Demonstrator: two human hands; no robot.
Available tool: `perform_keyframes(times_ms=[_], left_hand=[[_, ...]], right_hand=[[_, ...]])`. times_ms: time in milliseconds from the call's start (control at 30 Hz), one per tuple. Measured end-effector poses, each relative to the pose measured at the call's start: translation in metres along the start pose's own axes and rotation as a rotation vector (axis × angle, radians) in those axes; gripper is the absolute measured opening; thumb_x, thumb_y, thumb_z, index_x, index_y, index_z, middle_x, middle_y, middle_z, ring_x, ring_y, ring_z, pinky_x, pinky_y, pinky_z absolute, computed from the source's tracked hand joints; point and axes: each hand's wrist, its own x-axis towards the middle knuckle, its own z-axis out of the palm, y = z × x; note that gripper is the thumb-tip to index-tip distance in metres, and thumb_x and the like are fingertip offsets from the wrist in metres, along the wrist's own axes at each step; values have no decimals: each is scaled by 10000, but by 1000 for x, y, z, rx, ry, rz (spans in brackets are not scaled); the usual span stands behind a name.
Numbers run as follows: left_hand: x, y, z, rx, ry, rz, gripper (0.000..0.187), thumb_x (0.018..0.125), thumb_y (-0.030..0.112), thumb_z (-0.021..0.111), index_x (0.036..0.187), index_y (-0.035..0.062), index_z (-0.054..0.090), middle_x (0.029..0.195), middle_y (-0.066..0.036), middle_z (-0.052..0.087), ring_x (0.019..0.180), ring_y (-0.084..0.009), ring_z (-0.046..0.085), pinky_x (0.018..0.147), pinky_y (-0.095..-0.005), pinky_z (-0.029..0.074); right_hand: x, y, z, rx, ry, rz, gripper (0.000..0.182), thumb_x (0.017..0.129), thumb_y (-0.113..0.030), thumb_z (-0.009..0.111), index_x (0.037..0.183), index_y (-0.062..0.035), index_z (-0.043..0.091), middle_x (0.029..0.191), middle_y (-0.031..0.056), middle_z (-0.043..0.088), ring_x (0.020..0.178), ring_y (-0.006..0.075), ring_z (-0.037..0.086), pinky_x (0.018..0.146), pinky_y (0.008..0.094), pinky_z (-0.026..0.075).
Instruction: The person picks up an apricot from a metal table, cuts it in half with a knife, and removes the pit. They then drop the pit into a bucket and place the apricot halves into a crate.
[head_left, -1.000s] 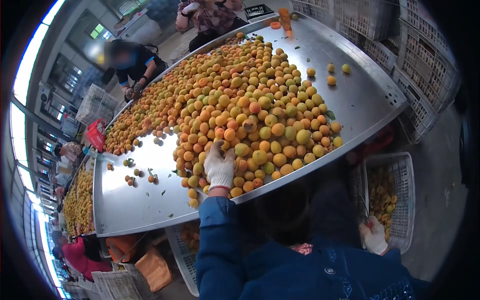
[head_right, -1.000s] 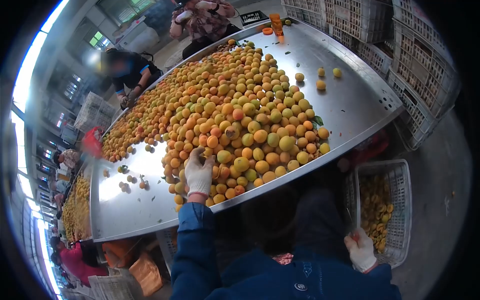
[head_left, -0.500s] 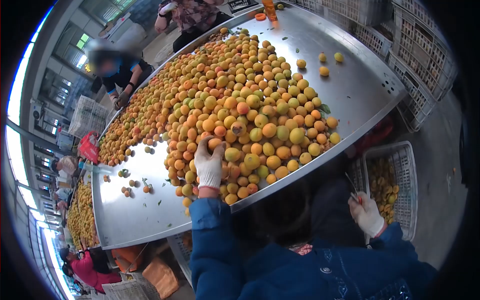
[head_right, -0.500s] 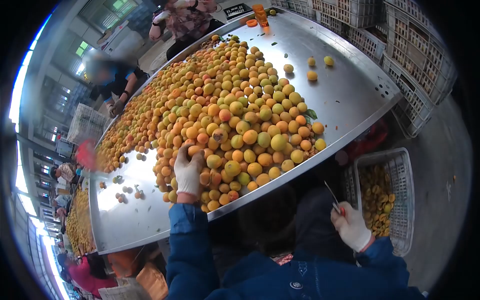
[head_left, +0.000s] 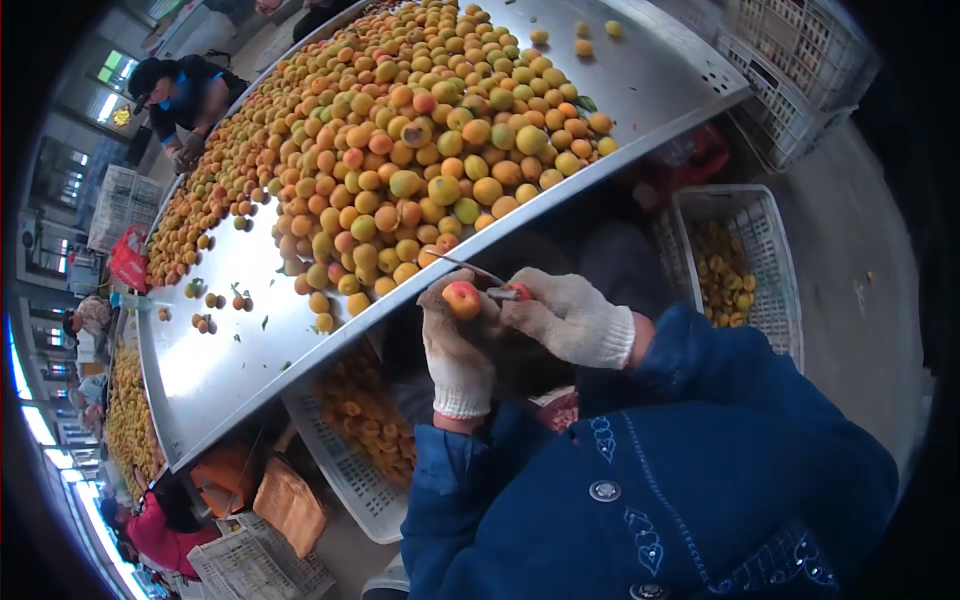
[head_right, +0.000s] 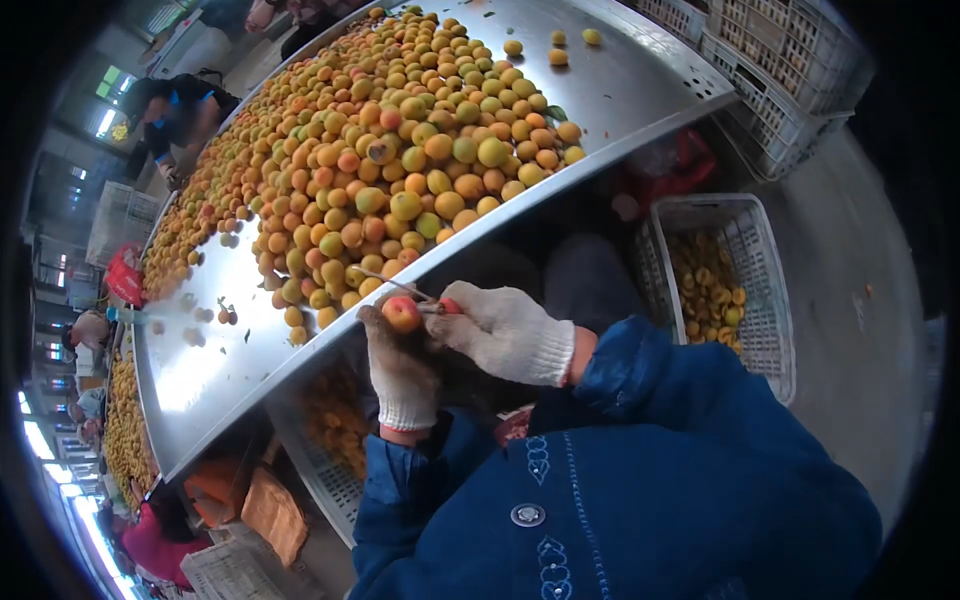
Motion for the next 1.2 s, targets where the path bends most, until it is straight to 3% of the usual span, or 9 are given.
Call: perform_keyframes(times_ms=[233,567,767,900,1000,1067,1100,1133,1200], left_hand=[[-30,-7,-4,320,-138,322,529,1007,490,397,1206,15,520,1133,-91,588,995,-151,582,930,-296,460],[-46,-11,2,582,-88,547,548,1015,490,376,1158,-19,520,1006,-55,558,862,-102,529,830,-249,441],[-46,-17,1,555,-87,504,334,1029,310,432,1125,16,559,887,-73,626,808,-128,587,753,-266,481],[-50,-17,-5,632,-51,409,404,1031,386,407,1105,12,540,939,-54,584,871,-114,563,803,-248,460],[-49,-16,-7,642,-41,421,427,1025,418,407,1089,20,547,952,-54,588,877,-109,562,809,-243,458],[-46,-14,-8,642,-68,493,447,1019,445,401,1086,27,546,965,-54,589,882,-110,561,817,-244,460],[-44,-14,-10,575,-83,457,458,1018,454,392,1096,28,539,982,-56,582,887,-118,563,825,-252,464],[-44,-12,-10,541,-108,433,482,1016,477,379,1104,27,530,1002,-61,572,896,-125,564,834,-260,467],[-42,-10,-9,471,-124,398,509,1017,493,357,1122,24,523,1011,-64,563,911,-135,569,845,-273,474]], right_hand=[[-19,2,12,-30,-69,7,298,967,-331,540,891,-44,522,740,188,594,746,381,618,652,413,463],[-35,1,17,-234,-51,-53,322,968,-363,531,861,-62,499,657,194,581,665,395,618,565,428,455],[-37,29,29,-193,27,-93,285,965,-328,553,964,-45,517,731,197,625,691,382,641,592,405,483],[-34,43,37,-108,-11,-70,274,970,-313,549,956,-40,532,755,195,642,705,358,658,609,398,493],[-30,42,50,23,89,-131,287,983,-305,527,942,-22,543,748,135,658,703,290,668,647,377,509],[-28,39,54,325,78,70,296,1002,-302,487,896,-32,545,655,51,590,558,183,593,531,339,476],[-26,0,33,599,-159,558,321,1021,-323,423,867,-64,534,566,-10,468,428,107,447,402,283,371],[-26,-1,31,722,-212,673,375,1034,-376,377,840,-88,518,500,-27,387,354,79,341,345,241,265],[-30,0,23,1198,-433,640,434,1034,-428,359,831,-76,512,477,-25,380,338,86,345,335,244,278]])
